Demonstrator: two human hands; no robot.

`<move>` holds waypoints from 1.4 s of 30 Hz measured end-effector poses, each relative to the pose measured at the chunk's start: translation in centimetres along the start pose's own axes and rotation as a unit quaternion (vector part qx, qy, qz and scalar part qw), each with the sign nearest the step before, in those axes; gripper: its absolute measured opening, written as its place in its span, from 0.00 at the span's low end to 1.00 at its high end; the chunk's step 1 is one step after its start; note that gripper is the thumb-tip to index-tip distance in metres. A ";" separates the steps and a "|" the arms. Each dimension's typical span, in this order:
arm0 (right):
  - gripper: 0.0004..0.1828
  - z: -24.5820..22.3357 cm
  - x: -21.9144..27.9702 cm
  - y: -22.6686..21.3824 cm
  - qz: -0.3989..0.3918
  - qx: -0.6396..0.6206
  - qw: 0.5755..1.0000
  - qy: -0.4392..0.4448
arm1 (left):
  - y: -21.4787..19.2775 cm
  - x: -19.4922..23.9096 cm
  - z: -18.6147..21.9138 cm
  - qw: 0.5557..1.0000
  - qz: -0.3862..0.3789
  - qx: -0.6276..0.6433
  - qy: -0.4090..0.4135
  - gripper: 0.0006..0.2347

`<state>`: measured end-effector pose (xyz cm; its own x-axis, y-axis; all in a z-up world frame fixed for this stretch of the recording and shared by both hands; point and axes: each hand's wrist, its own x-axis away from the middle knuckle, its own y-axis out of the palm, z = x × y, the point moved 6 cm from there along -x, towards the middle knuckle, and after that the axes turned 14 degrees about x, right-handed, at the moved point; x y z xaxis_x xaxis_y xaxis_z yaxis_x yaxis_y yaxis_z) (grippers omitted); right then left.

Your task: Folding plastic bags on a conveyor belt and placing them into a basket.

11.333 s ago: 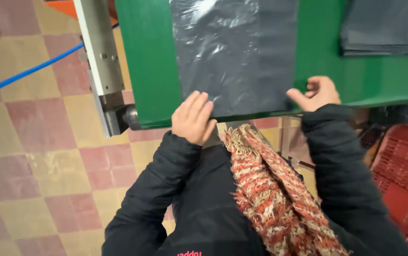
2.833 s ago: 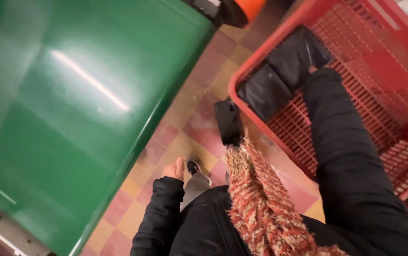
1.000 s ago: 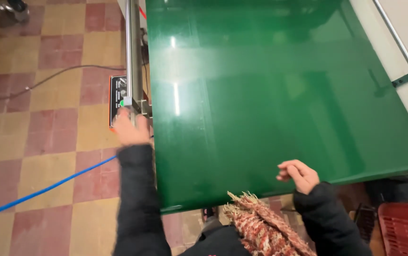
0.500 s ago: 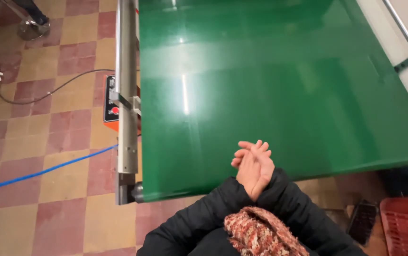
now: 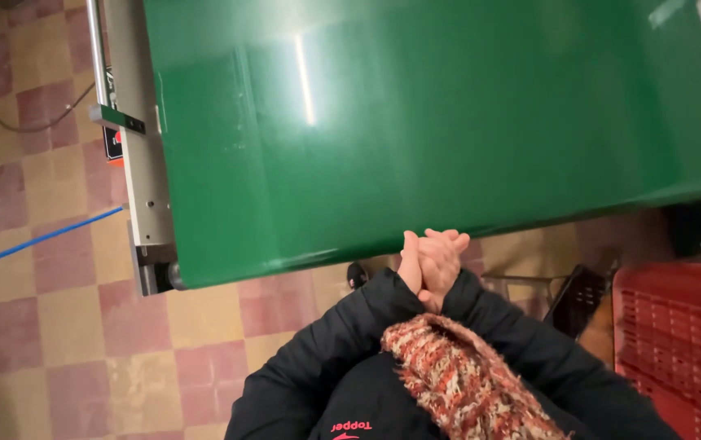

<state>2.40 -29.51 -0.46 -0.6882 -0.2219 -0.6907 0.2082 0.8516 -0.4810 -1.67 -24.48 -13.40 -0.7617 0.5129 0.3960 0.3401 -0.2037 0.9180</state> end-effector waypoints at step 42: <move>0.20 8.5 0.6 11.5 -0.225 -0.324 0.872 0.290 | 15.7 5.3 11.7 0.752 -0.154 -0.462 0.445 0.24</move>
<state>10.32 -23.84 -10.98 -0.8740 -0.4849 -0.0306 -0.4803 0.8717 -0.0972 6.08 -15.22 2.84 -0.9329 -0.0230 -0.3595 -0.1429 -0.8924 0.4281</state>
